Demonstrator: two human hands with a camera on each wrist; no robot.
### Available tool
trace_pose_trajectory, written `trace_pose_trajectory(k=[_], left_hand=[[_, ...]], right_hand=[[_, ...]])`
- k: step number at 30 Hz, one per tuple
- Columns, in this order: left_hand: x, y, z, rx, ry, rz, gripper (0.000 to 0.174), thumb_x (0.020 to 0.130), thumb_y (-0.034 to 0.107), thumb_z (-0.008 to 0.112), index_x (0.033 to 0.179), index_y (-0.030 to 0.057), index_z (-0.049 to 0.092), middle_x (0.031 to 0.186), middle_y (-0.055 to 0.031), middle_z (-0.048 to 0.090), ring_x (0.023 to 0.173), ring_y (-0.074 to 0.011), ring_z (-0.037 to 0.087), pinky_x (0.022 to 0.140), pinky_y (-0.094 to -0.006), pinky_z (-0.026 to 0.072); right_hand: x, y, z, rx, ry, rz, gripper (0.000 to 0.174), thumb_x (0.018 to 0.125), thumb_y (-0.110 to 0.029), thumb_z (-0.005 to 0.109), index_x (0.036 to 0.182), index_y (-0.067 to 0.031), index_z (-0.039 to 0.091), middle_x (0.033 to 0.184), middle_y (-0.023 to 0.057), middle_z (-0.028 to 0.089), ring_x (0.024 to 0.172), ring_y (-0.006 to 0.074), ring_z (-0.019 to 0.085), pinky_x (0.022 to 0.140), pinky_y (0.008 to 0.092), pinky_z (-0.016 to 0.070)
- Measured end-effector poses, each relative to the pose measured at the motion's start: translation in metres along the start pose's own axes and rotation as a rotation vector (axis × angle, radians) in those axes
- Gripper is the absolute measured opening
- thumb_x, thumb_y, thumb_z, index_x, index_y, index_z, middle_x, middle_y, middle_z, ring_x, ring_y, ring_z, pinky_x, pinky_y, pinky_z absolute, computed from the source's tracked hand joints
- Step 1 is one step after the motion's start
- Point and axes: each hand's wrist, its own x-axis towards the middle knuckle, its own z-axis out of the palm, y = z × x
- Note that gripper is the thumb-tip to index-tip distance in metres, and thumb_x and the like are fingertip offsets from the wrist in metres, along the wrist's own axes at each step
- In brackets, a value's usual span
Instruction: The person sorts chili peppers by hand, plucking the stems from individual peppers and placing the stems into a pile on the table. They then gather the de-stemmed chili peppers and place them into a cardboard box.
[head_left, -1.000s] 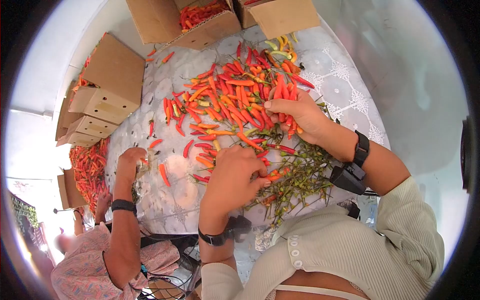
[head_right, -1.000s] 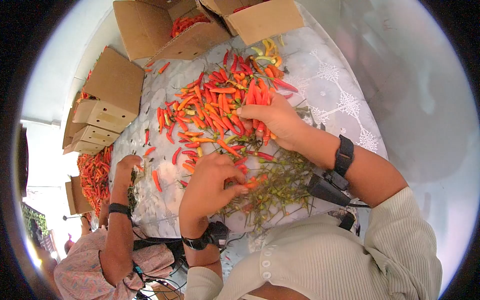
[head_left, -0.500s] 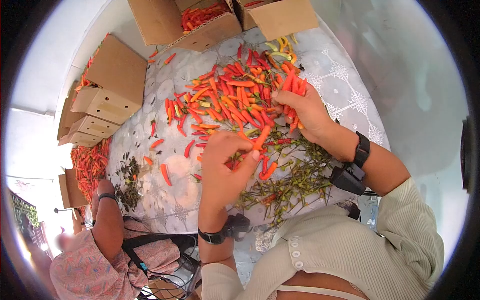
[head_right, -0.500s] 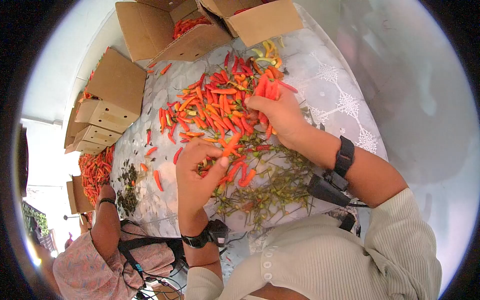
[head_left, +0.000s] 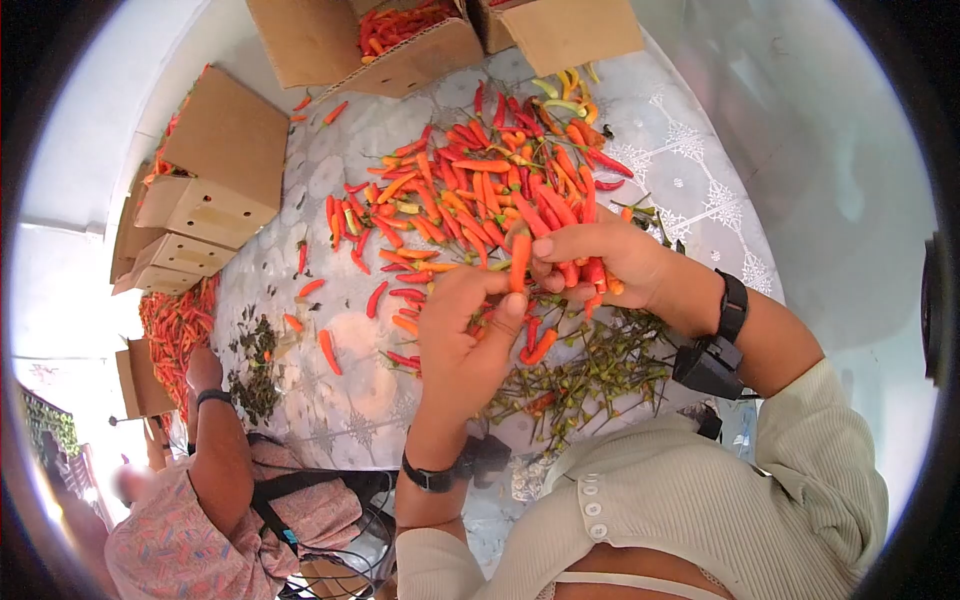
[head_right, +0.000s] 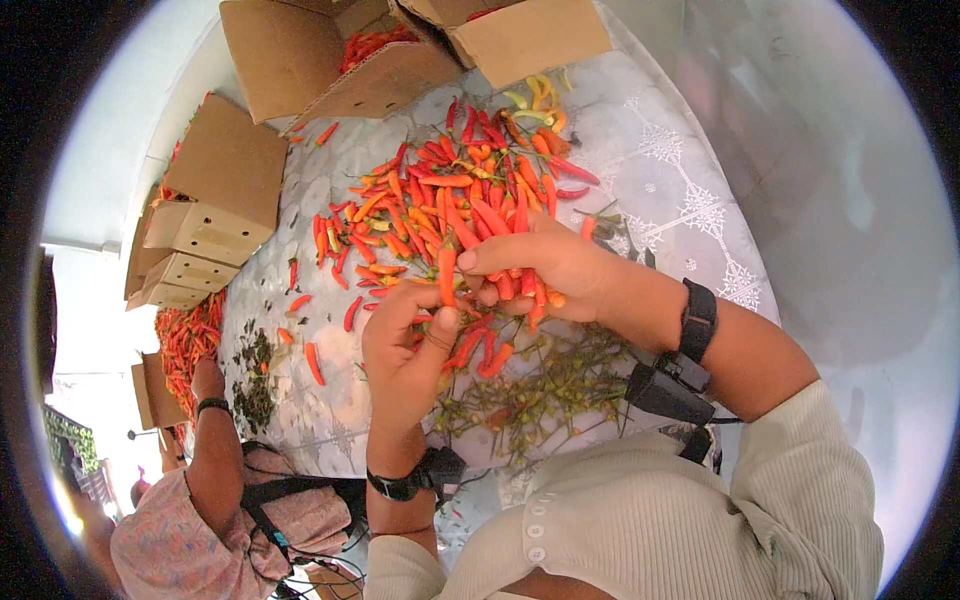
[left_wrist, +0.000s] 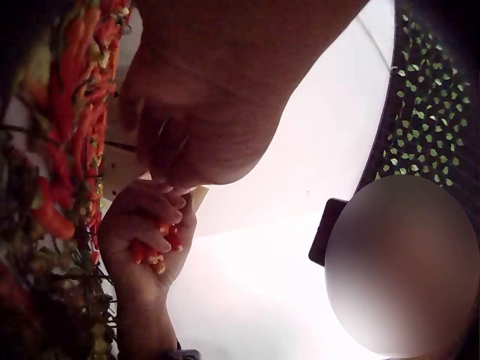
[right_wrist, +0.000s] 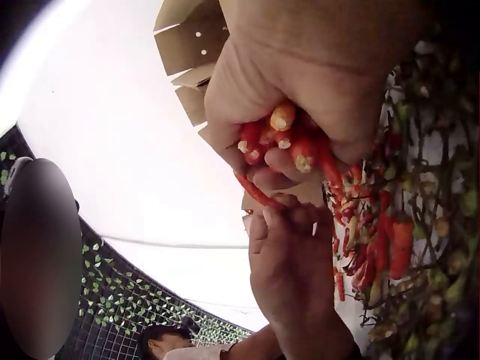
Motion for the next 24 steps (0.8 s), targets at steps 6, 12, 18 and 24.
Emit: trace_pose_trajectory(k=[6,12,18,24], left_hand=[[0.000,-0.002,0.000,0.091,-0.032,0.012,0.015,0.082,0.014,0.068,0.085,0.0011,0.061,0.074,-0.0084,0.058,0.072,-0.0233,0.055,0.065,-0.0330,0.0425],[0.003,0.001,0.001,0.097,-0.043,0.005,0.017,0.081,0.017,0.069,0.083,0.0011,0.062,0.074,-0.0089,0.059,0.070,-0.0238,0.057,0.065,-0.0334,0.0434],[0.000,-0.002,0.002,0.044,0.092,-0.053,0.022,0.083,0.020,0.070,0.090,0.0008,0.063,0.079,-0.0078,0.059,0.074,-0.0191,0.058,0.067,-0.0305,0.0453],[0.001,-0.002,0.001,-0.303,0.094,-0.097,0.025,0.084,0.019,0.071,0.097,-0.0006,0.061,0.086,-0.0043,0.056,0.075,-0.0117,0.056,0.068,-0.0241,0.0457]], right_hand=[[0.006,0.008,-0.005,-0.170,0.002,0.007,0.019,0.081,-0.018,0.071,0.091,-0.0041,0.062,0.067,0.0016,0.058,0.052,0.0077,0.054,0.037,0.0209,0.0382],[0.008,0.009,0.001,-0.268,0.098,-0.108,0.022,0.081,-0.024,0.074,0.085,-0.0057,0.062,0.063,-0.0024,0.056,0.049,0.0049,0.050,0.039,0.0202,0.0374],[0.010,0.013,-0.003,-0.460,0.161,-0.208,0.025,0.077,-0.025,0.078,0.085,-0.0071,0.063,0.062,-0.0046,0.056,0.054,0.0030,0.050,0.047,0.0196,0.0372],[0.001,0.001,0.003,-0.604,0.032,-0.085,0.024,0.073,-0.026,0.081,0.080,-0.0090,0.064,0.063,-0.0046,0.058,0.052,0.0029,0.049,0.046,0.0197,0.0337]])
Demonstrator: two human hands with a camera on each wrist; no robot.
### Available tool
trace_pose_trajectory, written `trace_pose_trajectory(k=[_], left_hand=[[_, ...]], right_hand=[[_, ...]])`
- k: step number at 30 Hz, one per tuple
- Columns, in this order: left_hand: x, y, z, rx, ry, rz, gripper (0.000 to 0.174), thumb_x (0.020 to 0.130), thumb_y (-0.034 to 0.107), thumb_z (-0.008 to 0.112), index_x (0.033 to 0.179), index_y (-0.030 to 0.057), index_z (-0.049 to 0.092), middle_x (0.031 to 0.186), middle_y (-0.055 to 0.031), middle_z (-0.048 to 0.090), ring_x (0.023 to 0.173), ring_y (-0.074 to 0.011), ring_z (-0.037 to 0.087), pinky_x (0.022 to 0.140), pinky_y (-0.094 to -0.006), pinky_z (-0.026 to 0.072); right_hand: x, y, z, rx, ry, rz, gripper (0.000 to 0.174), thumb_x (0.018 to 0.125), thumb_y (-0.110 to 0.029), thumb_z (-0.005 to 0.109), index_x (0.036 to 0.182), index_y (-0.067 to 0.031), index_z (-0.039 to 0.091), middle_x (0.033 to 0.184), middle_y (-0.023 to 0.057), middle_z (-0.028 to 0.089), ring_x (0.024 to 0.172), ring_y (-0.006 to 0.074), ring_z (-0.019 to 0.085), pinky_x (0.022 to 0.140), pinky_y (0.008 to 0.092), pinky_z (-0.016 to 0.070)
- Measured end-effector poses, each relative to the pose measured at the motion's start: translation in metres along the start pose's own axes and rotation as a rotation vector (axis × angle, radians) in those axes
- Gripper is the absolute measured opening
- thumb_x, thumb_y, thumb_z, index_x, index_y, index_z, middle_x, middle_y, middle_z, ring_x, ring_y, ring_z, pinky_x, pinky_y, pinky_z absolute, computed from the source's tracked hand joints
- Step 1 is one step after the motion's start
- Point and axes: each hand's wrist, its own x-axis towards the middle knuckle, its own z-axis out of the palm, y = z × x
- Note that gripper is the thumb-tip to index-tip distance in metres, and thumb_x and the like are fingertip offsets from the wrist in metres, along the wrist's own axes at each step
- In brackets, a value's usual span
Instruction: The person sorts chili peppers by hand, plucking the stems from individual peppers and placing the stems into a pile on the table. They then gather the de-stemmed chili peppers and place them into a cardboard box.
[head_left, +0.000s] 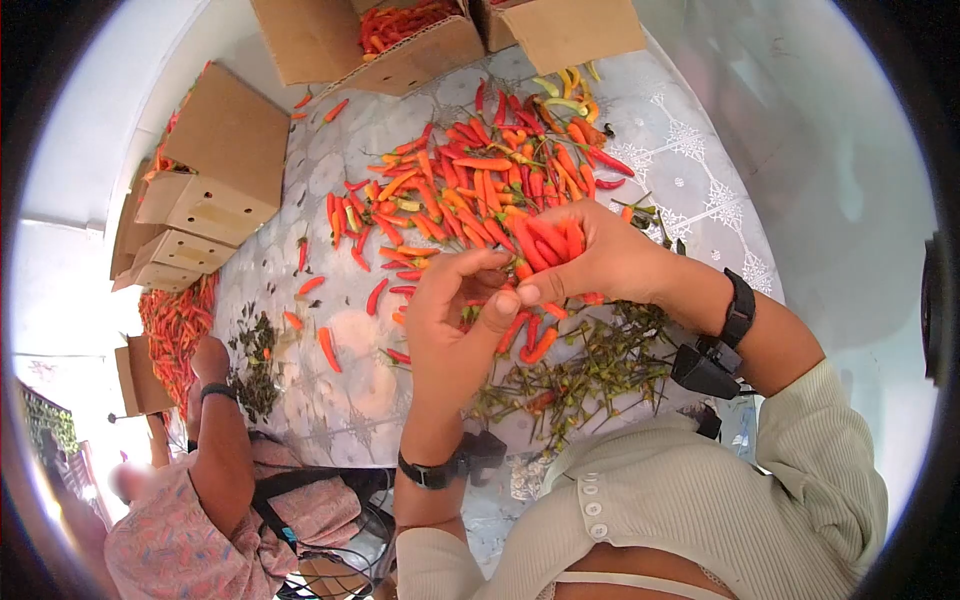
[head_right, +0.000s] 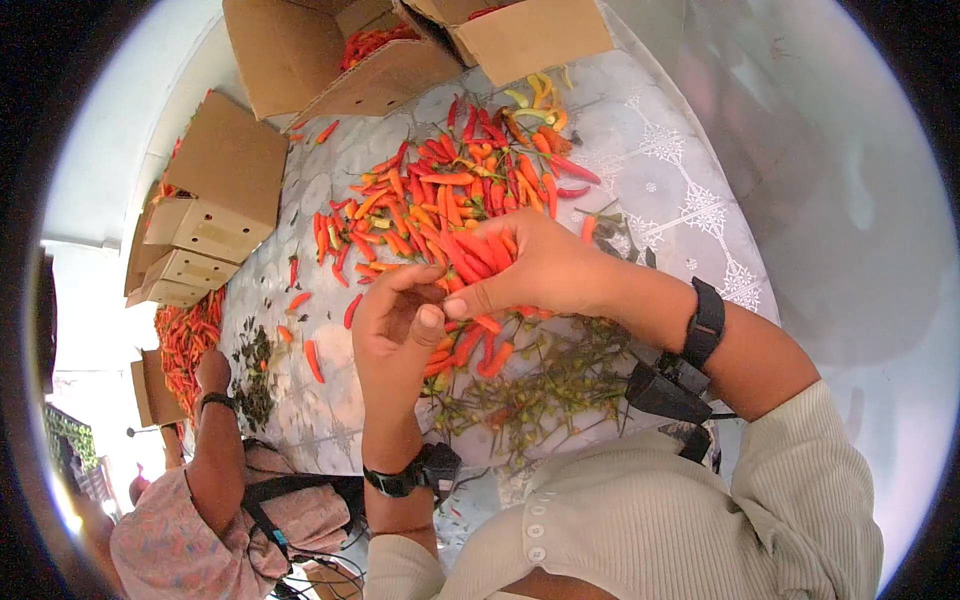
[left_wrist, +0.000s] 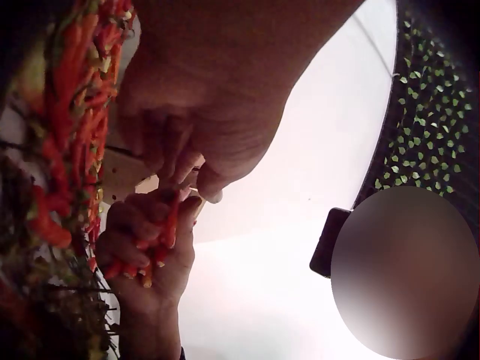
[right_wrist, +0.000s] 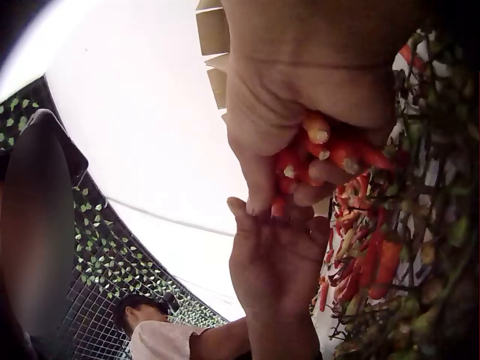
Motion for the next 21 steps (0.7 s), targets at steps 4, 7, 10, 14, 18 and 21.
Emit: trace_pose_trajectory(k=[4,7,10,14,18,21], left_hand=[[-0.001,-0.006,-0.005,-0.053,-0.075,-0.025,0.021,0.084,0.014,0.071,0.095,-0.0011,0.061,0.085,-0.0030,0.056,0.074,-0.0090,0.055,0.066,-0.0225,0.0444],[-0.001,-0.006,-0.008,-0.040,-0.108,-0.026,0.017,0.084,0.011,0.070,0.094,-0.0010,0.061,0.084,-0.0022,0.056,0.073,-0.0079,0.054,0.064,-0.0219,0.0436],[-0.002,-0.003,-0.007,-0.069,-0.077,-0.062,0.015,0.086,0.011,0.067,0.093,-0.0004,0.059,0.083,-0.0017,0.057,0.071,-0.0075,0.055,0.063,-0.0215,0.0443],[-0.003,0.005,-0.001,-0.148,0.092,-0.107,0.014,0.091,0.012,0.062,0.098,0.0015,0.055,0.080,-0.0039,0.061,0.067,-0.0098,0.057,0.062,-0.0217,0.0468],[0.000,0.002,-0.006,-0.174,0.290,-0.101,0.014,0.092,0.013,0.060,0.098,0.0024,0.054,0.078,-0.0068,0.064,0.066,-0.0133,0.061,0.063,-0.0238,0.0505],[0.002,0.001,-0.007,-0.206,0.315,-0.099,0.013,0.091,0.011,0.061,0.097,0.0019,0.054,0.079,-0.0078,0.064,0.069,-0.0141,0.063,0.064,-0.0243,0.0516]], right_hand=[[-0.001,0.007,-0.001,-0.096,-0.116,0.073,0.025,0.072,-0.026,0.082,0.079,-0.0087,0.065,0.063,-0.0041,0.059,0.053,0.0026,0.049,0.046,0.0199,0.0342],[-0.001,0.010,0.005,-0.096,-0.087,-0.011,0.027,0.070,-0.027,0.082,0.075,-0.0092,0.063,0.060,-0.0050,0.057,0.050,0.0026,0.047,0.044,0.0199,0.0330],[0.000,0.011,0.008,-0.025,-0.044,-0.059,0.029,0.071,-0.030,0.082,0.073,-0.0101,0.062,0.061,-0.0038,0.058,0.048,0.0033,0.047,0.042,0.0193,0.0332],[-0.003,-0.004,0.000,0.035,-0.022,0.153,0.027,0.077,-0.029,0.077,0.082,-0.0072,0.062,0.068,0.0014,0.061,0.051,0.0051,0.053,0.040,0.0190,0.0373],[0.000,-0.006,-0.002,0.393,0.058,0.125,0.028,0.082,-0.025,0.072,0.097,-0.0039,0.059,0.079,0.0068,0.064,0.053,0.0069,0.056,0.037,0.0190,0.0388],[0.000,-0.005,0.000,0.419,0.099,0.084,0.031,0.083,-0.020,0.071,0.105,-0.0028,0.057,0.081,0.0064,0.065,0.056,0.0072,0.057,0.038,0.0186,0.0403]])
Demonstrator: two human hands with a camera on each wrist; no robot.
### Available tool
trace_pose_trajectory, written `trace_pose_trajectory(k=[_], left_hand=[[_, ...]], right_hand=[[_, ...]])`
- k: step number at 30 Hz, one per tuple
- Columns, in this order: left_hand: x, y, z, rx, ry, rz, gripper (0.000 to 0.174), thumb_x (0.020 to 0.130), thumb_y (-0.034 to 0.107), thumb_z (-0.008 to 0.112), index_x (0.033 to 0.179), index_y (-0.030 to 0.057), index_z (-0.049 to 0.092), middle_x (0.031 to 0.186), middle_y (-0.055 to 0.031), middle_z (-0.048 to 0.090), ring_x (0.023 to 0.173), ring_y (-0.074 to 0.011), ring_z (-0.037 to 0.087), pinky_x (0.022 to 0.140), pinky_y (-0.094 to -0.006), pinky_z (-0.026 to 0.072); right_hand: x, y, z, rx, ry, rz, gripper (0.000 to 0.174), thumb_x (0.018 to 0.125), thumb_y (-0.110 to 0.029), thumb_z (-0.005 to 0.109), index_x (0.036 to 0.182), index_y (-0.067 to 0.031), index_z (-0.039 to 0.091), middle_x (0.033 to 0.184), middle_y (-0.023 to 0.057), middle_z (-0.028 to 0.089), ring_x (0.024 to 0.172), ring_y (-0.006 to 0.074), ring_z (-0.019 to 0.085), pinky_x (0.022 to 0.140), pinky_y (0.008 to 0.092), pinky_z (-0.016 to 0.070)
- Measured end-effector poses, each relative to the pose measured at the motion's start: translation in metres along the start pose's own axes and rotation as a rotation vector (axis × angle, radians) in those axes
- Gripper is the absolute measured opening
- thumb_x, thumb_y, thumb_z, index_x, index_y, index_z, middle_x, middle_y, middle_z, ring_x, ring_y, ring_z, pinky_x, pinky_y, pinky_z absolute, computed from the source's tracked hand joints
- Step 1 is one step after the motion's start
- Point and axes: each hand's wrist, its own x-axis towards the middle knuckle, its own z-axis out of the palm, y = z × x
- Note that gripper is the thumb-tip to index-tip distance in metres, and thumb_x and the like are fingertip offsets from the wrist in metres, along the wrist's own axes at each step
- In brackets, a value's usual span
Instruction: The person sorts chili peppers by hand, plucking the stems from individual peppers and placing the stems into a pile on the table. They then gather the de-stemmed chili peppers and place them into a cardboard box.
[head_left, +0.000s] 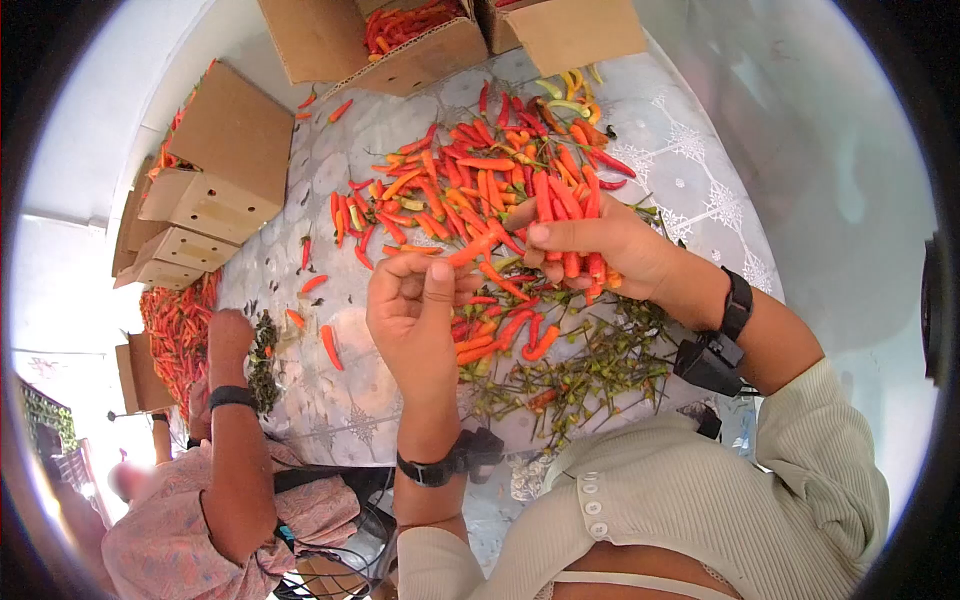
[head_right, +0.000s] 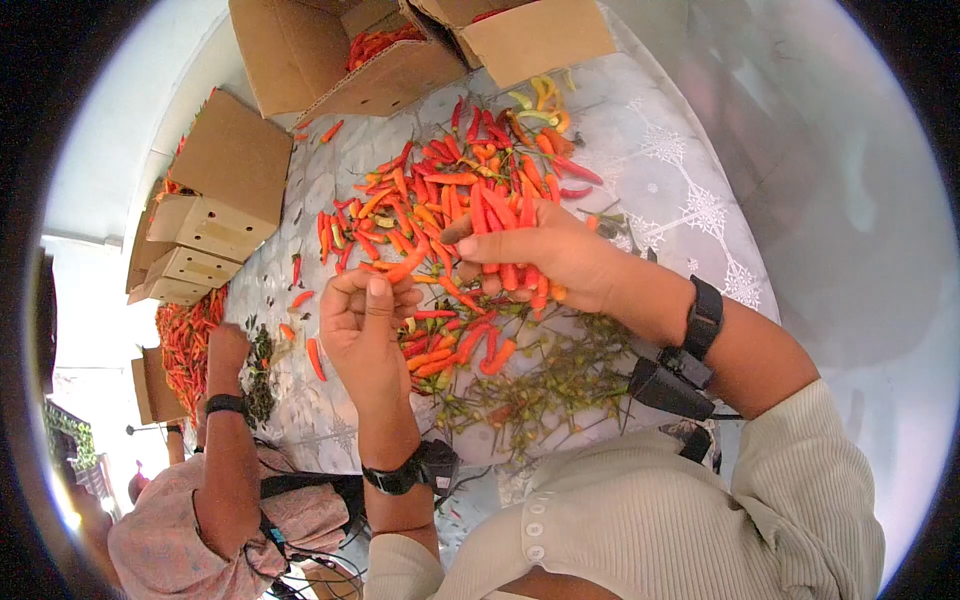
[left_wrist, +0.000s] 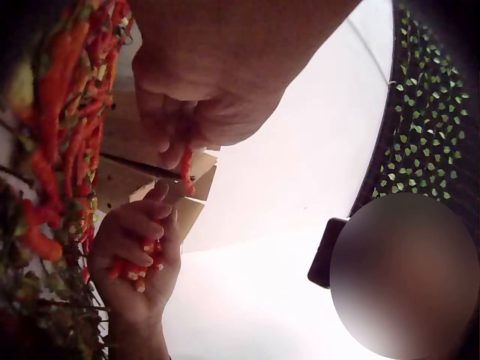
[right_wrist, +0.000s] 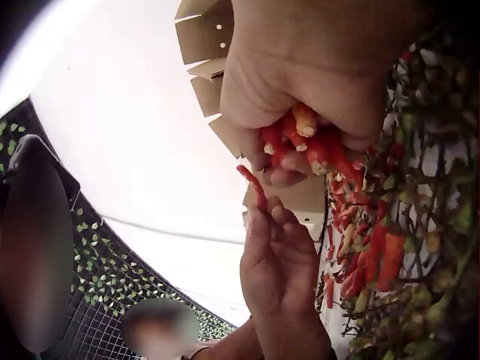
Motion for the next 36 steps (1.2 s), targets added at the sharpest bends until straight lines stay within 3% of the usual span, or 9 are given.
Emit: trace_pose_trajectory(k=[4,7,13,19,22,25,28,36], left_hand=[[-0.005,-0.006,0.005,0.052,-0.159,-0.041,0.014,0.089,0.007,0.063,0.096,0.0003,0.054,0.082,-0.0062,0.063,0.075,-0.0124,0.063,0.066,-0.0241,0.0512],[-0.008,-0.008,0.008,0.137,-0.232,-0.048,0.017,0.087,0.008,0.066,0.097,-0.0008,0.055,0.082,-0.0054,0.063,0.076,-0.0106,0.061,0.067,-0.0232,0.0501],[-0.009,-0.007,0.011,0.238,-0.237,-0.041,0.018,0.087,0.014,0.068,0.091,-0.0016,0.060,0.081,-0.0031,0.061,0.072,-0.0083,0.057,0.065,-0.0224,0.0473],[-0.009,-0.010,0.004,0.425,-0.231,0.038,0.020,0.083,0.018,0.071,0.084,-0.0004,0.063,0.077,-0.0045,0.060,0.067,-0.0114,0.054,0.061,-0.0248,0.0441],[-0.009,-0.012,0.003,0.424,-0.247,0.107,0.016,0.081,0.014,0.072,0.084,0.0004,0.063,0.076,-0.0049,0.060,0.066,-0.0135,0.054,0.061,-0.0262,0.0437],[-0.009,-0.011,0.002,0.418,-0.270,0.138,0.013,0.079,0.010,0.072,0.083,0.0009,0.063,0.075,-0.0050,0.059,0.066,-0.0144,0.053,0.061,-0.0270,0.0434],[-0.008,-0.010,0.002,0.402,-0.303,0.165,0.013,0.078,0.009,0.072,0.081,0.0013,0.062,0.073,-0.0047,0.058,0.064,-0.0142,0.052,0.060,-0.0272,0.0422],[-0.008,-0.007,0.005,0.300,-0.368,0.154,0.016,0.080,0.011,0.071,0.077,0.0023,0.058,0.067,-0.0031,0.054,0.062,-0.0137,0.048,0.058,-0.0267,0.0384]], right_hand=[[0.005,0.009,-0.003,-0.113,-0.092,-0.072,0.032,0.081,-0.015,0.073,0.108,-0.0026,0.059,0.082,0.0032,0.065,0.061,0.0059,0.058,0.047,0.0183,0.0441],[0.003,0.013,0.001,-0.184,-0.081,-0.118,0.024,0.081,-0.015,0.074,0.097,-0.0033,0.063,0.080,0.0006,0.065,0.067,0.0064,0.060,0.060,0.0201,0.0475],[0.002,0.010,-0.001,-0.238,-0.091,-0.156,0.020,0.079,-0.014,0.076,0.092,-0.0029,0.065,0.082,-0.0014,0.065,0.072,0.0040,0.057,0.064,0.0193,0.0461],[0.006,0.021,-0.002,-0.390,-0.038,-0.322,0.019,0.080,-0.013,0.075,0.090,-0.0022,0.064,0.076,-0.0015,0.063,0.066,0.0035,0.056,0.058,0.0182,0.0444],[0.002,0.016,0.004,-0.254,-0.069,-0.182,0.017,0.081,-0.013,0.074,0.089,-0.0025,0.064,0.074,-0.0008,0.063,0.063,0.0030,0.055,0.055,0.0174,0.0434],[0.002,0.017,0.002,-0.290,-0.062,-0.138,0.024,0.078,-0.025,0.078,0.082,-0.0054,0.064,0.066,-0.0026,0.060,0.056,0.0034,0.053,0.048,0.0191,0.0394],[0.000,0.012,0.002,-0.332,-0.069,-0.056,0.026,0.079,-0.029,0.076,0.077,-0.0073,0.062,0.060,-0.0033,0.056,0.049,0.0043,0.049,0.042,0.0193,0.0351],[0.002,0.016,-0.003,-0.183,-0.141,0.036,0.025,0.081,-0.029,0.073,0.081,-0.0069,0.062,0.063,0.0005,0.057,0.046,0.0052,0.050,0.037,0.0197,0.0362]])
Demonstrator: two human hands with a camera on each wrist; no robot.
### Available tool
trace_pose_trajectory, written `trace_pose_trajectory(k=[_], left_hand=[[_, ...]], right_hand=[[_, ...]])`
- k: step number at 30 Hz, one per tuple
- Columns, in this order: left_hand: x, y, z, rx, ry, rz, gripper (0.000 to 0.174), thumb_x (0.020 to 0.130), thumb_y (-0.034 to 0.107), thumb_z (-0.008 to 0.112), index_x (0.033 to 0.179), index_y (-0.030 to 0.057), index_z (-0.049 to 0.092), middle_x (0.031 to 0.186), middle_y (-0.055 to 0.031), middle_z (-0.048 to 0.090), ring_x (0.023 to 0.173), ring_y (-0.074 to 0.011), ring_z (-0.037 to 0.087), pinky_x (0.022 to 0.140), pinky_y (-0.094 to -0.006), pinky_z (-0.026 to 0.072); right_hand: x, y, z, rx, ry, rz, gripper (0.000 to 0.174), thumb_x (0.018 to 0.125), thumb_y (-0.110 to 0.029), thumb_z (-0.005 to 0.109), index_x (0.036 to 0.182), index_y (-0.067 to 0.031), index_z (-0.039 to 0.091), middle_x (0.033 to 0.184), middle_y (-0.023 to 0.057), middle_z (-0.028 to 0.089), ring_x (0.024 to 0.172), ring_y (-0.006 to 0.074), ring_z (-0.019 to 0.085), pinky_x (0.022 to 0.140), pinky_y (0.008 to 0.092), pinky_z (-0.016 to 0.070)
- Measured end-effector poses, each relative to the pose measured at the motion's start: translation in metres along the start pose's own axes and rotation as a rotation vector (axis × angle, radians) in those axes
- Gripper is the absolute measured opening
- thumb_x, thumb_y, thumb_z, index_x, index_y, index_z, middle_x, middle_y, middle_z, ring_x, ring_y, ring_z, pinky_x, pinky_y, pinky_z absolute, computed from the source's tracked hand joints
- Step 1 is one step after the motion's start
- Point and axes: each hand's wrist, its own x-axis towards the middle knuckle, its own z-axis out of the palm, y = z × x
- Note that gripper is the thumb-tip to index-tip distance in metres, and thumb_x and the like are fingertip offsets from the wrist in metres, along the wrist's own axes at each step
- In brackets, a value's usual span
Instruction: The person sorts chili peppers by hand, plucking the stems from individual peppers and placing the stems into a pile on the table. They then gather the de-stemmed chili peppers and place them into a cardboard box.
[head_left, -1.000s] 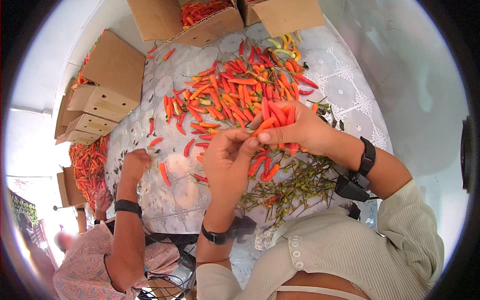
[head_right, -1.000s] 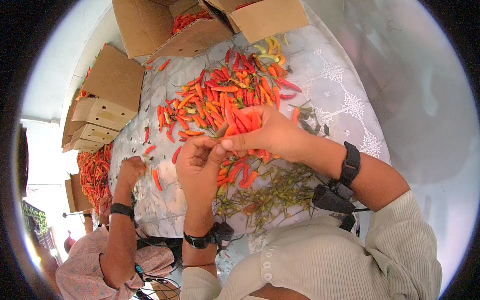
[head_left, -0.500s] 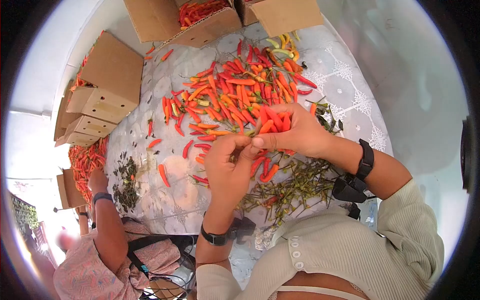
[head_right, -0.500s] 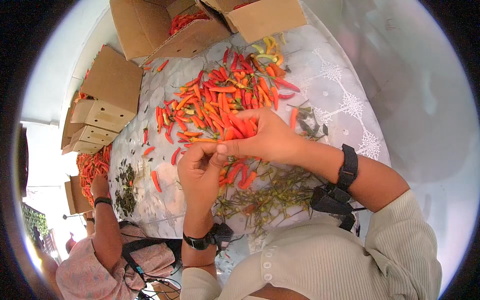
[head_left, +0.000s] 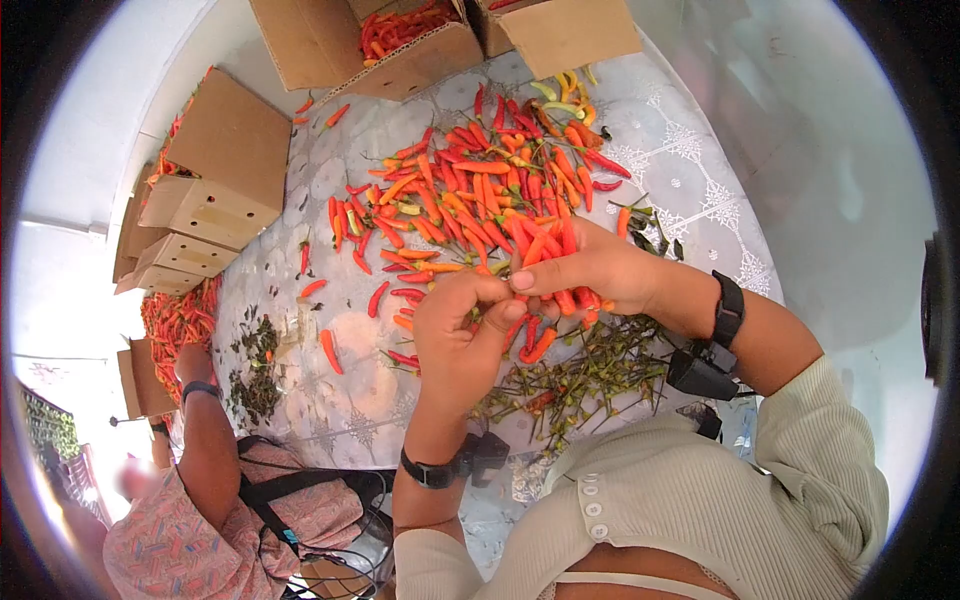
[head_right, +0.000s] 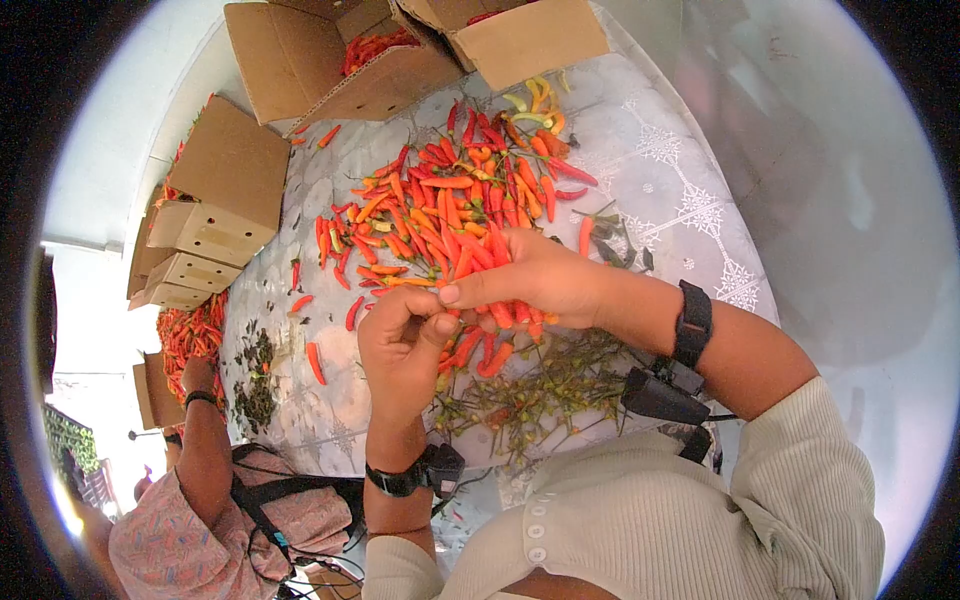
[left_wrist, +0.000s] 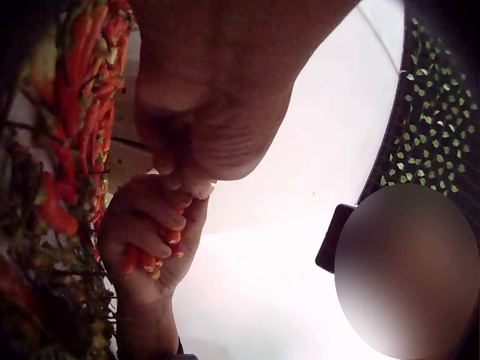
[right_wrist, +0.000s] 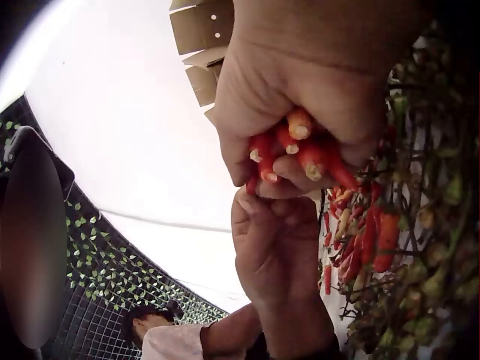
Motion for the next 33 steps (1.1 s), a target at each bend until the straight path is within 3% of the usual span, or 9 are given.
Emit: trace_pose_trajectory(k=[7,10,16,19,23,26,31,33], left_hand=[[0.000,0.000,-0.001,-0.016,-0.036,0.017,0.018,0.082,0.015,0.071,0.078,0.0023,0.059,0.068,-0.0036,0.055,0.062,-0.0134,0.048,0.059,-0.0266,0.0387],[0.001,-0.001,-0.001,-0.022,-0.026,0.027,0.016,0.081,0.013,0.070,0.078,0.0022,0.059,0.069,-0.0039,0.055,0.062,-0.0135,0.048,0.059,-0.0265,0.0393],[0.000,-0.002,0.001,0.122,0.061,0.044,0.013,0.080,0.009,0.070,0.079,0.0020,0.059,0.069,-0.0047,0.055,0.061,-0.0144,0.050,0.057,-0.0269,0.0409],[0.000,-0.004,0.002,0.175,0.087,0.053,0.012,0.080,0.007,0.069,0.079,0.0022,0.059,0.069,-0.0056,0.056,0.060,-0.0158,0.051,0.056,-0.0278,0.0413],[0.002,0.007,0.005,0.421,0.126,0.166,0.009,0.079,0.005,0.067,0.078,0.0028,0.059,0.067,-0.0069,0.056,0.058,-0.0188,0.052,0.054,-0.0297,0.0415],[0.001,0.008,0.005,0.461,0.127,0.203,0.014,0.084,0.010,0.067,0.078,0.0014,0.059,0.067,-0.0045,0.054,0.057,-0.0119,0.050,0.054,-0.0246,0.0399],[-0.002,0.007,0.007,0.464,0.106,0.174,0.012,0.082,0.008,0.067,0.078,0.0014,0.059,0.068,-0.0046,0.054,0.058,-0.0123,0.051,0.055,-0.0254,0.0407],[-0.001,0.009,0.007,0.445,0.087,0.179,0.009,0.080,0.006,0.068,0.079,0.0021,0.059,0.067,-0.0054,0.055,0.059,-0.0151,0.052,0.055,-0.0274,0.0415]], right_hand=[[0.001,0.000,-0.003,0.096,-0.050,0.057,0.022,0.081,-0.026,0.072,0.083,-0.0066,0.062,0.062,0.0014,0.056,0.044,0.0057,0.050,0.033,0.0198,0.0362],[-0.002,-0.005,0.002,0.097,-0.042,0.050,0.020,0.082,-0.025,0.072,0.083,-0.0073,0.062,0.063,-0.0002,0.056,0.047,0.0054,0.051,0.038,0.0197,0.0384],[0.000,0.001,0.007,-0.154,0.102,-0.240,0.019,0.081,-0.016,0.074,0.085,-0.0023,0.061,0.069,-0.0016,0.058,0.061,0.0016,0.051,0.052,0.0176,0.0399],[-0.005,-0.003,0.012,-0.232,0.158,-0.278,0.019,0.080,-0.014,0.075,0.085,-0.0022,0.060,0.069,-0.0030,0.055,0.065,0.0011,0.048,0.057,0.0187,0.0397],[-0.006,0.000,0.016,-0.441,0.285,-0.412,0.019,0.080,-0.014,0.074,0.082,-0.0026,0.059,0.072,-0.0022,0.054,0.067,0.0034,0.049,0.059,0.0204,0.0404],[-0.006,0.003,0.017,-0.463,0.315,-0.470,0.019,0.080,-0.013,0.074,0.080,-0.0028,0.058,0.075,-0.0011,0.054,0.069,0.0042,0.050,0.060,0.0211,0.0411],[-0.003,0.006,0.013,-0.687,0.397,-0.624,0.020,0.076,-0.014,0.076,0.083,-0.0004,0.063,0.070,0.0015,0.058,0.066,0.0049,0.051,0.058,0.0241,0.0442],[-0.004,0.004,0.012,-0.547,0.386,-0.484,0.020,0.076,-0.014,0.076,0.082,-0.0006,0.062,0.070,0.0008,0.059,0.065,0.0047,0.051,0.057,0.0237,0.0439]])
